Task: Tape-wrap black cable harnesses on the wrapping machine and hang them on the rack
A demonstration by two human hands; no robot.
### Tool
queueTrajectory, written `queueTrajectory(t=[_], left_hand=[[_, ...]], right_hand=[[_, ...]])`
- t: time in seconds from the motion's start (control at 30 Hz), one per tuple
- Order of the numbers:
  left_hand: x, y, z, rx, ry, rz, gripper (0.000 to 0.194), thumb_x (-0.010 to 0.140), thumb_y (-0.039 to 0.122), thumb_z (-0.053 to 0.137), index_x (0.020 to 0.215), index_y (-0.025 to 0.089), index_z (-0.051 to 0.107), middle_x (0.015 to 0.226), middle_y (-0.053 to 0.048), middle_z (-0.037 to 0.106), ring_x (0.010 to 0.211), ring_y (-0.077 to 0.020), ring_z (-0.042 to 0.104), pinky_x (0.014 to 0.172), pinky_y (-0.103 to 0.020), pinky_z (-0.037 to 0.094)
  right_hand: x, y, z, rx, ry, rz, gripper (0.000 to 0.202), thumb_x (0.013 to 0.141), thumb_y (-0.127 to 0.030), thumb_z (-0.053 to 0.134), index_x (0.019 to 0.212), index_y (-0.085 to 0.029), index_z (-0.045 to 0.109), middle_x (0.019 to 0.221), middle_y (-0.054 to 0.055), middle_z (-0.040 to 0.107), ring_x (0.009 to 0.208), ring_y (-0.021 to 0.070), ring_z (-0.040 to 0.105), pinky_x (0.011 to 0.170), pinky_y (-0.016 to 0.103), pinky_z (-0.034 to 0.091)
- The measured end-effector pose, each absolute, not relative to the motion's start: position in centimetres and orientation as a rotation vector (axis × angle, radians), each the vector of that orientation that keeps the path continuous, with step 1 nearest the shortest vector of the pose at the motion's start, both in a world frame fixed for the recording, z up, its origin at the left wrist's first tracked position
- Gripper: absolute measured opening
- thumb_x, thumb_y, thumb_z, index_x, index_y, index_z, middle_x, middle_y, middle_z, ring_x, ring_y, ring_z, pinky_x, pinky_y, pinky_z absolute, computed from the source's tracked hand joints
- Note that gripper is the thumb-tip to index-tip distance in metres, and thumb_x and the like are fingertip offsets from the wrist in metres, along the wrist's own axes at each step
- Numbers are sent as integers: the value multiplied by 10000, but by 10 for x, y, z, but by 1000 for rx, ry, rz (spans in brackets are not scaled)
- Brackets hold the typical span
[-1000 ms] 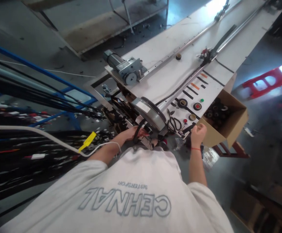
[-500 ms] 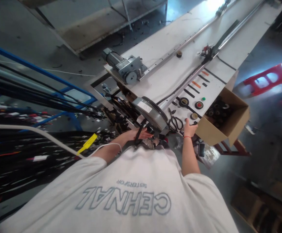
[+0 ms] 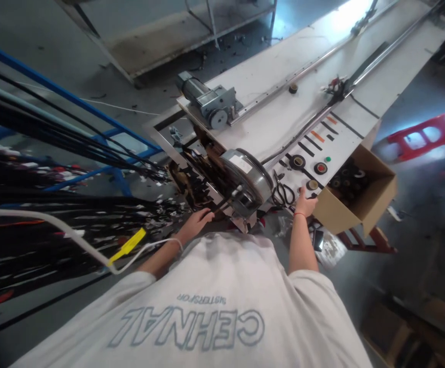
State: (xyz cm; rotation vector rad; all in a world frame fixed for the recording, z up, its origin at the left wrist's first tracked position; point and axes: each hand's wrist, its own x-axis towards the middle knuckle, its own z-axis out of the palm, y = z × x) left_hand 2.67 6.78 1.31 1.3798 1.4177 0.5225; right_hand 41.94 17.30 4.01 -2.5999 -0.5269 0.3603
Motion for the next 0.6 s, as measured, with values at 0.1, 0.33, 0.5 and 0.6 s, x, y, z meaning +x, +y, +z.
queueTrajectory(t=[0.1,0.33,0.5,0.6], left_hand=[[26,62,19,1381,1409,563,454,910,556,381,970,170,613,887,-65,694,856,-221,633,832,-323,494],[38,75,24,1372,1477,674,390,878,528,511,998,171,611,971,-75,698,886,-232,627,842,-339,485],[59,93,24,1417,1409,715,356,888,504,524,988,169,593,943,-71,692,877,-223,636,832,-326,476],[64,103,22,1437,1465,728,329,895,471,515,970,165,609,918,-74,698,854,-223,642,797,-312,467]], right_hand=[[421,173,39,-2607,-526,344,850,818,-701,592,1353,-52,468,1295,287,580,1267,373,536,1057,455,420],[424,175,34,-2617,-559,315,836,820,-711,587,1319,-47,493,1281,291,586,1234,383,560,1032,465,441],[423,174,36,-2620,-553,312,812,824,-697,597,1298,-44,505,1271,296,590,1235,384,559,1041,459,441],[423,175,36,-2634,-540,311,802,828,-705,584,1290,-54,505,1284,293,582,1232,386,560,1045,467,440]])
